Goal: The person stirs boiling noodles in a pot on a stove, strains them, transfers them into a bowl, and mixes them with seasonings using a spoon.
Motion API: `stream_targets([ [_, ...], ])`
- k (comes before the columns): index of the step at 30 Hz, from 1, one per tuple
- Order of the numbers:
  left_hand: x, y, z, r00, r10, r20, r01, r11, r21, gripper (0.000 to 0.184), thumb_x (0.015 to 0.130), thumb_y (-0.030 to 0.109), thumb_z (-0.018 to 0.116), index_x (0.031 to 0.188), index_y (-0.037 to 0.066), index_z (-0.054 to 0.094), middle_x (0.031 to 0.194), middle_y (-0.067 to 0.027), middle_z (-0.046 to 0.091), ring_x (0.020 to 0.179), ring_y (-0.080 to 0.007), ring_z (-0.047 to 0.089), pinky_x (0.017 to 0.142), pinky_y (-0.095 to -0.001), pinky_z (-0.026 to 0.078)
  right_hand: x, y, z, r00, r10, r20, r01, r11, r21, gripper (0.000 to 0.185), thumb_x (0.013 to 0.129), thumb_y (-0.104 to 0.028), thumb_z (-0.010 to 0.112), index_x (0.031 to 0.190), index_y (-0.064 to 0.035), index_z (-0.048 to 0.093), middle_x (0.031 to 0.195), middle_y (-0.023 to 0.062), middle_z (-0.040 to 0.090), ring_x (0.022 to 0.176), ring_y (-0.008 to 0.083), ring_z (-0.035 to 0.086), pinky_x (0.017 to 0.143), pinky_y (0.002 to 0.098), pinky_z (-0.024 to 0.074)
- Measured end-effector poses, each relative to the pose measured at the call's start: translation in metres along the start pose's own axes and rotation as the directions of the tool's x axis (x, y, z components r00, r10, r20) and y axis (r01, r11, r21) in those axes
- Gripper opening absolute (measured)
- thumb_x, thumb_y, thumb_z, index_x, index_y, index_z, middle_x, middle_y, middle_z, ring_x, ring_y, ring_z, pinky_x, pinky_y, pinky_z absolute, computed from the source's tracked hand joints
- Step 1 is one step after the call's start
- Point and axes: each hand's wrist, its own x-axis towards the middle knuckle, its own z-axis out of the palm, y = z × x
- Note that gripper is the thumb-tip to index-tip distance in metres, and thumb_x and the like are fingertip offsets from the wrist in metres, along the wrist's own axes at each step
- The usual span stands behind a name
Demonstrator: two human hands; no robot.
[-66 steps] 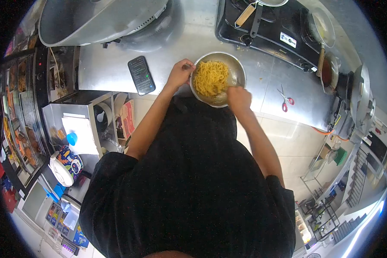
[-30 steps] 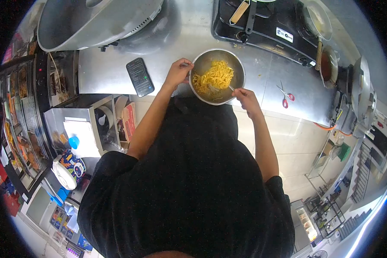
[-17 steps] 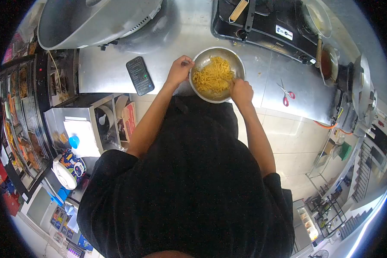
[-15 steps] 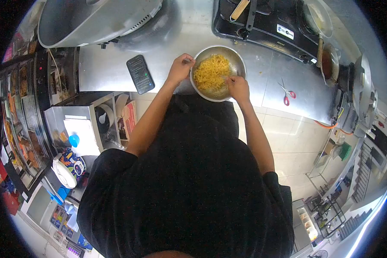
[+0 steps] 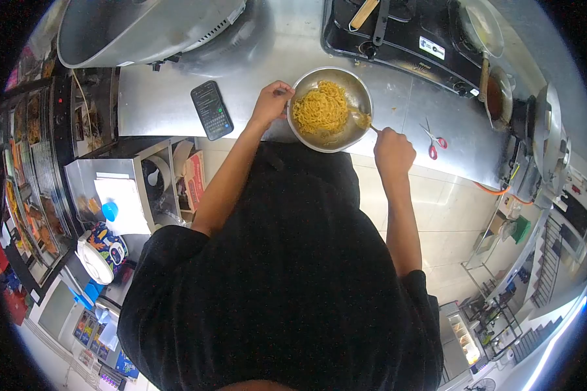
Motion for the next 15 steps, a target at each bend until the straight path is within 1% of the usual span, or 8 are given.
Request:
stream_targets([
  [3, 0.001, -0.004, 0.002, 1.000, 0.020, -0.008, -0.020, 1.000, 0.005, 0.012, 0.089, 0.022, 0.065, 0.095, 0.011, 0.063, 0.072, -0.0009, 0.054, 0.064, -0.0103, 0.053, 0.048, -0.0277, 0.050, -0.007, -0.018, -0.012, 1.000, -0.004, 0.009, 0.004, 1.000, 0.029, 0.029, 0.092, -0.031, 0.055, 0.086, -0.0072, 0.070, 0.079, 0.0217, 0.068, 0.075, 0.0402, 0.067, 0.068, 0.0495, 0.0541],
  [5, 0.004, -0.007, 0.004, 0.998, 0.058, -0.007, -0.057, 0.998, 0.024, 0.012, 0.089, 0.021, 0.065, 0.095, 0.011, 0.063, 0.072, -0.0012, 0.054, 0.063, -0.0104, 0.052, 0.047, -0.0275, 0.051, 0.010, -0.030, 0.037, 0.995, -0.004, 0.104, 0.001, 0.999, 0.033, 0.028, 0.091, -0.027, 0.053, 0.085, -0.0061, 0.070, 0.083, 0.0215, 0.069, 0.079, 0.0397, 0.069, 0.069, 0.0491, 0.0547],
  [6, 0.006, -0.011, 0.006, 0.997, 0.079, -0.007, -0.079, 0.996, 0.043, 0.011, 0.089, 0.020, 0.065, 0.095, 0.010, 0.062, 0.072, -0.0014, 0.054, 0.063, -0.0105, 0.052, 0.047, -0.0275, 0.051, 0.013, -0.040, 0.056, 0.996, -0.045, 0.075, 0.039, 0.997, 0.070, 0.027, 0.090, -0.024, 0.052, 0.083, -0.0061, 0.071, 0.083, 0.0238, 0.068, 0.081, 0.0413, 0.068, 0.070, 0.0490, 0.0550],
  [8, 0.002, -0.014, 0.006, 0.996, 0.085, -0.001, -0.085, 0.995, 0.051, 0.011, 0.089, 0.019, 0.064, 0.094, 0.010, 0.062, 0.073, -0.0019, 0.054, 0.062, -0.0108, 0.052, 0.047, -0.0275, 0.051, 0.026, -0.050, 0.080, 0.994, -0.102, 0.032, 0.085, 0.938, 0.335, 0.029, 0.090, -0.026, 0.055, 0.084, -0.0046, 0.072, 0.083, 0.0231, 0.068, 0.081, 0.0404, 0.067, 0.070, 0.0450, 0.0537],
  [10, -0.001, -0.003, 0.004, 0.997, 0.076, 0.019, -0.077, 0.997, 0.032, 0.011, 0.089, 0.018, 0.064, 0.094, 0.009, 0.062, 0.074, -0.0024, 0.054, 0.063, -0.0111, 0.052, 0.047, -0.0276, 0.052, 0.038, -0.041, 0.108, 0.983, -0.163, -0.082, 0.178, 0.756, 0.630, 0.029, 0.090, -0.028, 0.057, 0.085, -0.0038, 0.072, 0.084, 0.0227, 0.068, 0.081, 0.0401, 0.066, 0.071, 0.0425, 0.0524],
  [11, 0.000, -0.002, 0.004, 0.997, 0.071, 0.020, -0.072, 0.997, 0.034, 0.011, 0.089, 0.019, 0.064, 0.094, 0.009, 0.062, 0.075, -0.0025, 0.055, 0.064, -0.0112, 0.053, 0.047, -0.0280, 0.052, 0.041, -0.033, 0.119, 0.975, -0.190, -0.115, 0.215, 0.681, 0.700, 0.029, 0.091, -0.029, 0.060, 0.086, -0.0027, 0.072, 0.077, 0.0160, 0.068, 0.072, 0.0296, 0.065, 0.067, 0.0354, 0.0482],
  [14, 0.003, -0.003, 0.003, 0.999, 0.047, 0.009, -0.047, 0.999, 0.024, 0.012, 0.089, 0.020, 0.064, 0.094, 0.009, 0.062, 0.076, -0.0028, 0.055, 0.067, -0.0117, 0.053, 0.050, -0.0291, 0.053, 0.025, -0.019, 0.091, 0.987, -0.108, 0.119, -0.045, 0.523, 0.851, 0.029, 0.093, -0.027, 0.060, 0.082, -0.0014, 0.070, 0.069, 0.0086, 0.062, 0.064, 0.0171, 0.056, 0.064, 0.0304, 0.0437],
  [15, 0.005, -0.002, 0.003, 0.999, 0.035, -0.001, -0.035, 0.999, 0.018, 0.013, 0.089, 0.021, 0.064, 0.094, 0.009, 0.062, 0.077, -0.0028, 0.055, 0.068, -0.0118, 0.054, 0.051, -0.0297, 0.053, 0.021, -0.014, 0.089, 0.990, -0.137, 0.015, 0.044, 0.414, 0.909, 0.030, 0.094, -0.026, 0.060, 0.081, -0.0003, 0.068, 0.067, 0.0024, 0.056, 0.064, 0.0103, 0.047, 0.060, 0.0280, 0.0393],
])
